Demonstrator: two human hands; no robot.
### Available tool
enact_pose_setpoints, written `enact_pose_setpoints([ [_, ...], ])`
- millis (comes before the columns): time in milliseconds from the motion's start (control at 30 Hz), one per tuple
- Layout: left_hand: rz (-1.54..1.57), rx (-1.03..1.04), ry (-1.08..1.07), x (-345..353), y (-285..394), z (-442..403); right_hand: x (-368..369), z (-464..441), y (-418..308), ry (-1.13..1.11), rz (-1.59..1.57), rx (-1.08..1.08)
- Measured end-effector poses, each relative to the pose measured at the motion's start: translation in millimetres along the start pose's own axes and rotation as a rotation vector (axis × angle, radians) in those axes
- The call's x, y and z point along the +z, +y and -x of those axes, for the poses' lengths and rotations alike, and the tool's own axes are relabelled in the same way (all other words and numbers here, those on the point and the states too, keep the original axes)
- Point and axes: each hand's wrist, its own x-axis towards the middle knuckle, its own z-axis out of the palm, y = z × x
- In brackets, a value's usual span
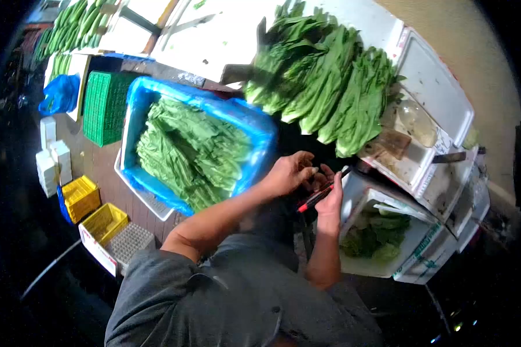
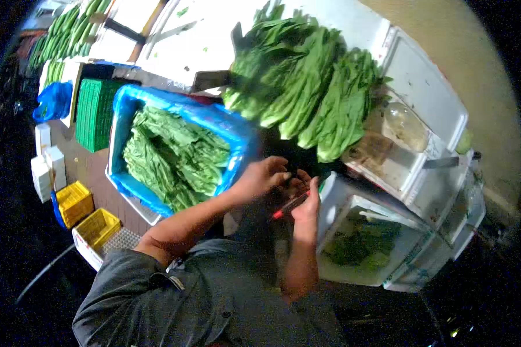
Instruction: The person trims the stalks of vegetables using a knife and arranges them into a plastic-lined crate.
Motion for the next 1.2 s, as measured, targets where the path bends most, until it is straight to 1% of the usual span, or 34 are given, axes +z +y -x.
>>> enact_pose_setpoints([
  [33, -0.048, 0.009, 0.033, -14, -10, 30, -4, -3, 16, -0.104, 0.051, -0.001],
  [67, -0.101, -0.045, 0.087, -27, -26, 57, -9, -5, 38, -0.052, 0.256, 0.024],
  [100, -0.145, -0.098, 0.138, -38, -49, 83, 3, 2, 59, -0.033, 0.361, 0.099],
  [167, -0.155, -0.211, 0.201, -65, -107, 131, 23, 8, 107, -0.07, 0.604, 0.191],
  [233, -0.293, -0.14, 0.399, -87, -165, 179, 47, 21, 149, -0.182, 0.641, 0.314],
  [267, -0.227, -0.272, 0.541, -99, -188, 200, 58, 25, 171, -0.209, 0.733, 0.371],
  [300, -0.158, -0.403, 0.675, -110, -206, 221, 61, 23, 196, -0.273, 0.835, 0.38],
  [367, -0.049, -0.396, 0.851, -130, -229, 256, 72, 28, 246, -0.295, 1.091, 0.355],
  [400, -0.018, -0.358, 0.92, -137, -242, 269, 73, 32, 275, -0.273, 1.233, 0.304],
  [433, 0.196, -0.367, 0.971, -140, -246, 276, 86, 37, 291, -0.253, 1.376, 0.24],
  [467, 0.13, -0.387, 0.997, -143, -267, 281, 99, 39, 297, -0.319, 1.501, 0.39],
  [500, 0.06, -0.409, 1.022, -141, -293, 282, 84, 44, 320, -0.218, 1.476, 0.285],
  [567, 0.424, -0.392, 0.925, -132, -331, 270, 88, 49, 335, -0.146, 1.58, 0.331],
  [600, 0.467, -0.445, 0.85, -139, -311, 270, 71, 42, 348, -0.166, 1.591, 0.243],
  [633, 0.502, -0.483, 0.852, -145, -276, 268, 35, 24, 364, -0.183, 1.602, 0.152],
  [667, 0.428, -0.491, 0.828, -147, -280, 265, 14, 14, 371, -0.199, 1.61, 0.063],
  [700, 0.352, -0.499, 0.803, -147, -283, 264, 18, 18, 366, -0.254, 1.664, 0.09],
  [767, 0.652, -0.396, 0.874, -156, -252, 265, 51, 38, 342, -0.359, 1.771, 0.14],
  [800, 0.515, -0.499, 0.827, -161, -274, 265, 81, 59, 332, -0.298, 1.725, 0.165],
  [833, 0.616, -0.47, 0.807, -168, -264, 267, 96, 67, 325, -0.327, 1.767, 0.145],
  [900, 0.648, -0.514, 0.731, -180, -266, 269, 120, 81, 314, -0.393, 1.842, 0.109],
  [933, 0.778, -0.482, 0.661, -184, -259, 274, 137, 92, 305, -0.467, 1.753, 0.1],
  [1033, 0.699, -0.441, 0.719, -190, -218, 292, 152, 105, 298, -0.526, 1.798, -0.146],
  [1067, 0.764, -0.398, 0.735, -183, -232, 289, 156, 110, 297, -0.533, 1.706, -0.076],
  [1167, 1.05, -0.281, 0.653, -186, -207, 302, 170, 131, 295, -0.628, 1.714, -0.171],
  [1200, 1.09, -0.306, 0.675, -187, -204, 306, 169, 134, 298, -0.702, 1.693, -0.354],
])
